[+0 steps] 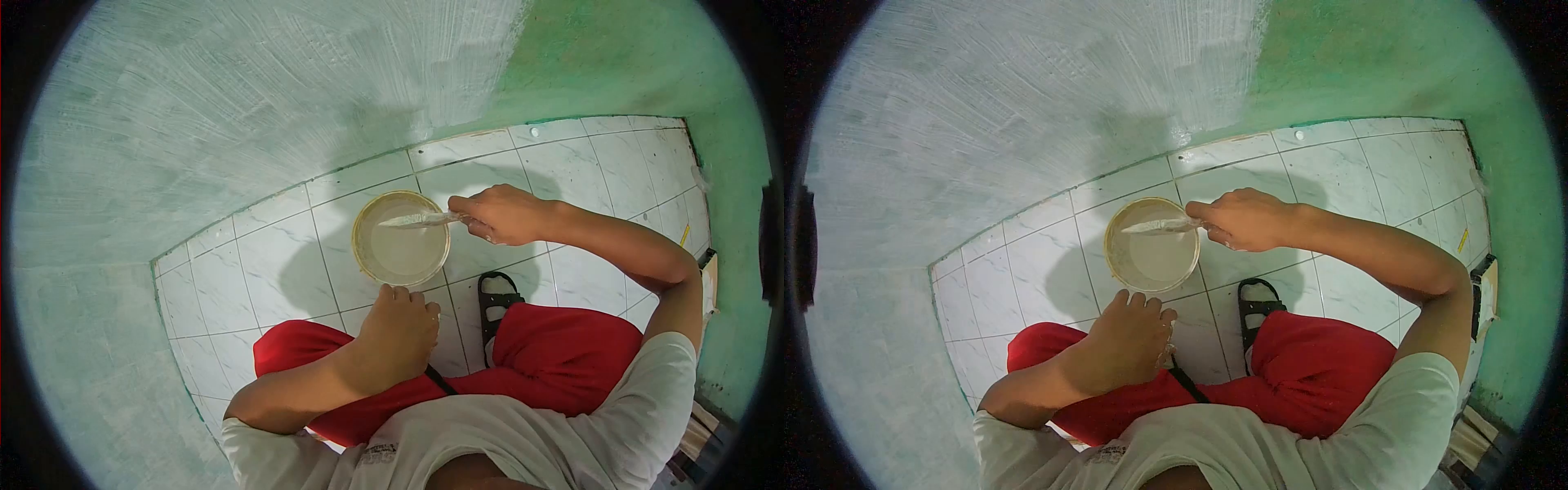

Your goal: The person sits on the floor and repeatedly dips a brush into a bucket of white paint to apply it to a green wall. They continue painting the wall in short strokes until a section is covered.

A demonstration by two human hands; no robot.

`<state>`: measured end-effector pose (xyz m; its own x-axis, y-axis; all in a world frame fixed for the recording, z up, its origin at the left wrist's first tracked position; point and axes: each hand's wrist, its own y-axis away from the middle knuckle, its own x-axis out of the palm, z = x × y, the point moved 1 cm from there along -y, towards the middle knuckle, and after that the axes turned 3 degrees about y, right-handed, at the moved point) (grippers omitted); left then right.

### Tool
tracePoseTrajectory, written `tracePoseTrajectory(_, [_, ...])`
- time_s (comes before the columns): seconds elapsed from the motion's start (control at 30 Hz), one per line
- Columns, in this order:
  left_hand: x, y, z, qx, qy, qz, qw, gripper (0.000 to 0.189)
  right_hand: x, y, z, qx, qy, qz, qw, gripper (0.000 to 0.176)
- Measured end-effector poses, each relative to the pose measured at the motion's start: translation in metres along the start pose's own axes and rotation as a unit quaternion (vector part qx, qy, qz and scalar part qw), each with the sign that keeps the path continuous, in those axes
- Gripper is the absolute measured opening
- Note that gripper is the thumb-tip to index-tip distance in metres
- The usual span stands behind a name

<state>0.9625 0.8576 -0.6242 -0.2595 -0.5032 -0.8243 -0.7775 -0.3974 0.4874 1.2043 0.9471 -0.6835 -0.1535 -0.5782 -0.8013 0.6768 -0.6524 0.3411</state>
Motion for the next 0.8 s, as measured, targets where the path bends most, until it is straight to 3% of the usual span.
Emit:
tracePoseTrajectory(0.2, [-0.002,0.004,0.000,0.016,-0.005,-0.015,1.000,0.039,0.004,0.001,-0.003,0.016,0.001,0.031,0.999,0.025])
tracePoseTrajectory(0.27, [-0.001,0.006,0.000,0.017,0.002,-0.014,1.000,0.038,0.011,-0.001,-0.006,-0.013,-0.035,-0.022,0.999,0.026])
tracePoseTrajectory(0.37, [0.001,0.009,0.001,0.017,0.000,-0.039,0.999,0.038,0.012,-0.003,-0.008,-0.018,0.019,-0.006,1.000,0.025])
tracePoseTrajectory(0.57, [0.001,0.012,0.002,0.008,-0.008,-0.039,0.999,0.036,0.010,-0.003,-0.005,-0.027,-0.028,-0.042,0.998,0.023])
tracePoseTrajectory(0.67, [0.001,0.012,0.003,0.011,-0.009,-0.035,0.999,0.036,0.010,-0.003,-0.008,-0.002,0.007,0.003,1.000,0.023])
tracePoseTrajectory(0.8, [0.000,0.012,0.002,0.011,-0.013,-0.041,0.999,0.036,0.009,-0.004,-0.006,-0.017,0.014,-0.016,1.000,0.021])
